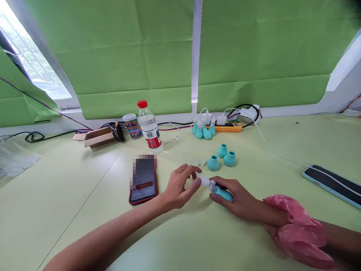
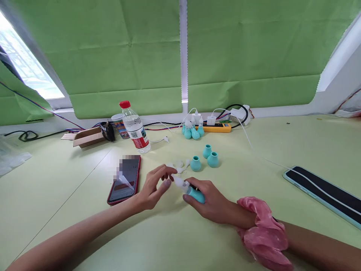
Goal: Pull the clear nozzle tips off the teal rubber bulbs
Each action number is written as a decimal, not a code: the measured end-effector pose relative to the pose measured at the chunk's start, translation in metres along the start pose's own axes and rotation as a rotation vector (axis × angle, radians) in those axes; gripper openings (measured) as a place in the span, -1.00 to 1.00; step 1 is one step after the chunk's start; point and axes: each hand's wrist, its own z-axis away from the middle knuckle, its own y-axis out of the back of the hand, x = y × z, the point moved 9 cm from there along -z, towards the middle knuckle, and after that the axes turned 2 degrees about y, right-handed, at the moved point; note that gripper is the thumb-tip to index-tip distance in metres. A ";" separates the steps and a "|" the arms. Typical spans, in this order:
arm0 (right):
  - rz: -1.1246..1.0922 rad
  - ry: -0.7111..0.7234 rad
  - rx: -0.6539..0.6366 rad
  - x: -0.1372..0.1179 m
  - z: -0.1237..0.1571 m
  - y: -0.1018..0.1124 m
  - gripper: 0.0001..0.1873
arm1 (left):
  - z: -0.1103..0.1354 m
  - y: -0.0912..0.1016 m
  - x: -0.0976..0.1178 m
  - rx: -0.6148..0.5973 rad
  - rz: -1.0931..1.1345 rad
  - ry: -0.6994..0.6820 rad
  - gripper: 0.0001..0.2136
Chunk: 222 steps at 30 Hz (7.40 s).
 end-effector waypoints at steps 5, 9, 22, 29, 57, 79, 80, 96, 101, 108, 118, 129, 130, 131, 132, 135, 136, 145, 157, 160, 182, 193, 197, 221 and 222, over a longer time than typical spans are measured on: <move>-0.107 -0.065 -0.006 0.018 0.002 -0.016 -0.82 | -0.004 -0.024 -0.012 -0.424 -0.005 0.268 -0.68; -0.154 -0.065 0.002 0.014 0.002 -0.014 -0.81 | -0.002 -0.026 -0.012 -0.547 0.210 0.339 -0.76; -0.214 -0.236 0.064 0.034 0.004 -0.007 -0.71 | -0.005 -0.037 -0.038 -0.322 -0.427 0.118 -0.72; -0.305 -0.290 0.014 0.037 0.000 -0.014 -0.77 | -0.005 -0.014 -0.005 -0.090 -0.378 -0.025 -0.73; -0.306 -0.299 0.086 0.038 0.004 -0.016 -0.73 | 0.005 -0.031 0.025 -0.151 -0.522 -0.395 -0.84; -0.430 -0.395 0.103 0.052 0.004 -0.020 -0.64 | 0.006 -0.032 0.023 -0.067 -0.676 -0.414 -0.83; -0.433 -0.392 0.099 0.051 0.004 -0.020 -0.65 | 0.005 -0.031 0.022 -0.079 -0.651 -0.388 -0.82; -0.291 -0.283 0.122 0.037 0.003 -0.013 -0.70 | 0.016 -0.026 0.047 -0.036 -0.694 -0.654 -0.80; -0.218 -0.252 0.116 0.030 0.002 -0.009 -0.72 | 0.013 -0.026 0.051 -0.063 -0.748 -0.627 -0.80; -0.408 -0.309 0.141 0.037 0.004 -0.013 -0.65 | 0.016 -0.032 0.044 0.035 -0.811 -0.620 -0.86; -0.650 -0.514 0.289 0.056 0.016 -0.011 -0.62 | -0.008 -0.004 0.011 -0.030 -0.354 -0.042 -0.83; -0.341 -0.363 0.090 0.046 0.008 -0.018 -0.74 | -0.007 -0.035 -0.056 -0.325 -0.495 0.248 -0.77; -0.298 -0.331 0.091 0.043 0.006 -0.017 -0.76 | -0.007 -0.032 -0.052 -0.300 -0.480 0.247 -0.75; -0.253 -0.288 0.095 0.037 0.005 -0.014 -0.79 | -0.007 -0.028 -0.045 -0.270 -0.450 0.241 -0.73; -0.210 -0.235 0.097 0.030 0.004 -0.013 -0.83 | -0.007 -0.024 -0.036 -0.235 -0.402 0.232 -0.72; -0.115 -0.053 0.058 0.006 0.003 -0.014 -0.94 | -0.003 -0.020 -0.003 -0.226 -0.223 0.156 -0.70; -0.090 -0.002 0.034 -0.001 0.004 -0.016 -0.92 | 0.000 -0.024 0.007 -0.280 -0.202 0.126 -0.67; 0.083 0.172 0.049 -0.018 0.013 -0.021 -0.90 | 0.019 -0.057 0.023 -0.479 -0.410 -0.039 -0.57; 0.172 0.433 -0.028 -0.049 0.016 -0.016 -0.96 | 0.019 -0.062 0.016 -0.657 0.377 0.200 -0.59; 0.283 0.563 0.004 -0.057 0.021 -0.014 -0.94 | 0.016 -0.060 0.004 -0.601 0.279 0.265 -0.56; 0.718 -0.192 0.175 0.060 -0.024 0.078 -0.69 | 0.017 -0.055 -0.024 -0.412 -0.634 0.022 -0.43; 0.563 -0.140 0.102 0.066 -0.028 0.073 -0.75 | 0.020 -0.059 -0.021 -0.326 -0.532 0.073 -0.50; 0.746 -0.112 0.190 0.051 -0.025 0.077 -0.69 | 0.022 -0.062 -0.019 -0.345 -0.477 0.063 -0.52; 0.591 -0.196 -0.407 0.068 0.006 0.038 -0.48 | -0.043 -0.075 -0.051 -0.071 -0.591 0.309 -0.49; 0.554 -0.203 -0.409 0.070 0.006 0.037 -0.49 | -0.043 -0.075 -0.050 -0.064 -0.609 0.293 -0.53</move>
